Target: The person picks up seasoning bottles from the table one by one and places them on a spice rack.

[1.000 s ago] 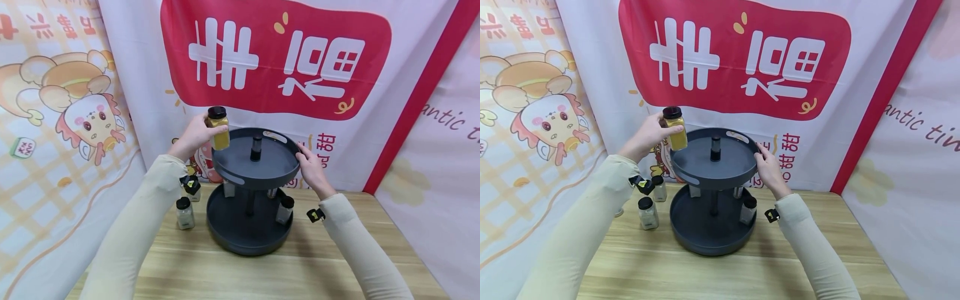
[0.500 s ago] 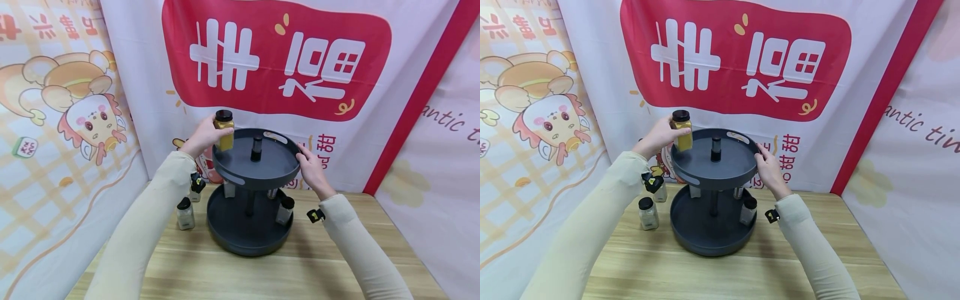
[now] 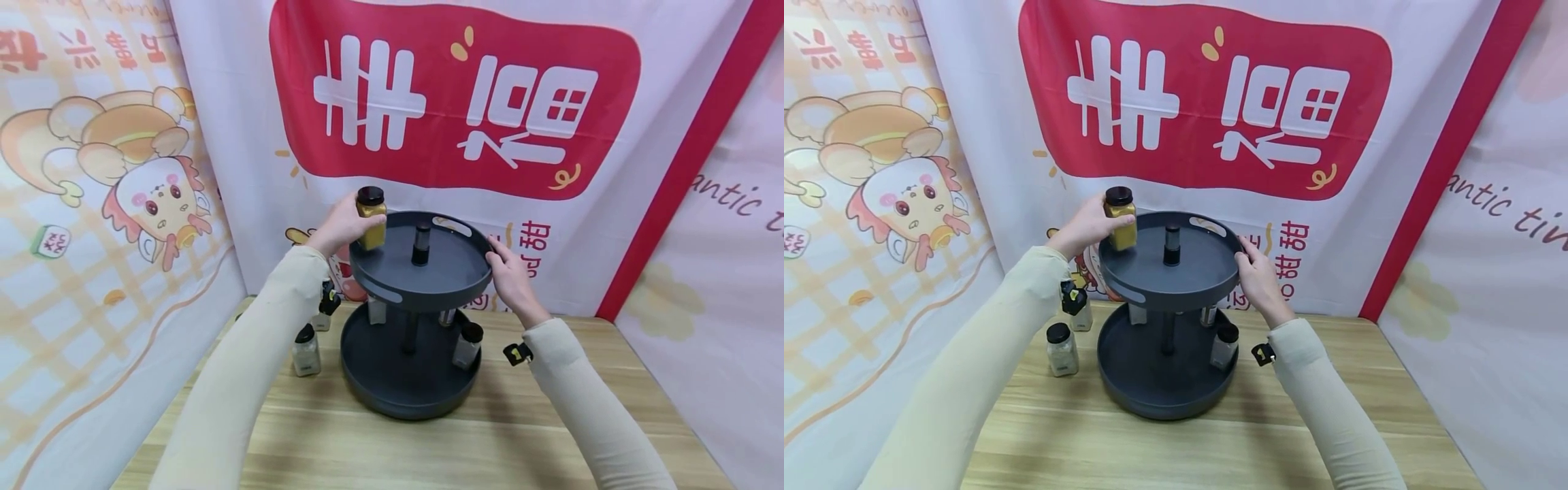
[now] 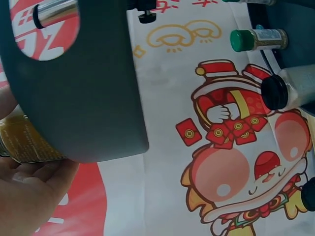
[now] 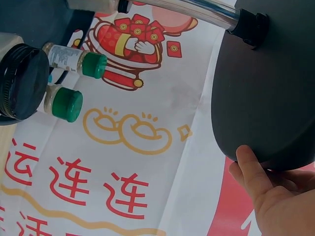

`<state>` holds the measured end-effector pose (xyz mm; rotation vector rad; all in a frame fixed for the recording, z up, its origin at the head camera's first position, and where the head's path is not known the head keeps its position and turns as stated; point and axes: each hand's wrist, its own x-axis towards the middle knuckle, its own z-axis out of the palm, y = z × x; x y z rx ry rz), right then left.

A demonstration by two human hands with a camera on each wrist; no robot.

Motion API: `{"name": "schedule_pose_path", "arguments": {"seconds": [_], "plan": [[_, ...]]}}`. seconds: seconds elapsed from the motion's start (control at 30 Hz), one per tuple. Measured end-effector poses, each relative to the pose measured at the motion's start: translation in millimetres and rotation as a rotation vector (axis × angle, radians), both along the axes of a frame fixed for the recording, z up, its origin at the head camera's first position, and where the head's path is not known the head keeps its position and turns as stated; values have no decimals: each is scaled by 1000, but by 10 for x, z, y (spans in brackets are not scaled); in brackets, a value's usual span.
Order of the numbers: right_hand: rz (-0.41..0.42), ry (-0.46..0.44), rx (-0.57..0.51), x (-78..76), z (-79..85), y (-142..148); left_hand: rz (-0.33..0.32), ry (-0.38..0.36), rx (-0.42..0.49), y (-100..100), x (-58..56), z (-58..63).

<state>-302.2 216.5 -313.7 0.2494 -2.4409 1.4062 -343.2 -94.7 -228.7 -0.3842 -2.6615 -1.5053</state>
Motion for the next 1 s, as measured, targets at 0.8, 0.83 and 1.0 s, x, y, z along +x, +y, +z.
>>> {"name": "schedule_pose_path", "arguments": {"seconds": [0.8, 0.83, 1.0], "plan": [[-6, 7, 27, 16, -15, 1, -9, -36, -53, -8, -96, -48], [-4, 7, 28, 16, -16, 2, -9, -38, -52, -12, -98, -50], [-14, 11, 30, 15, -18, 6, -10, -51, -58, -32, -100, -36]]}}
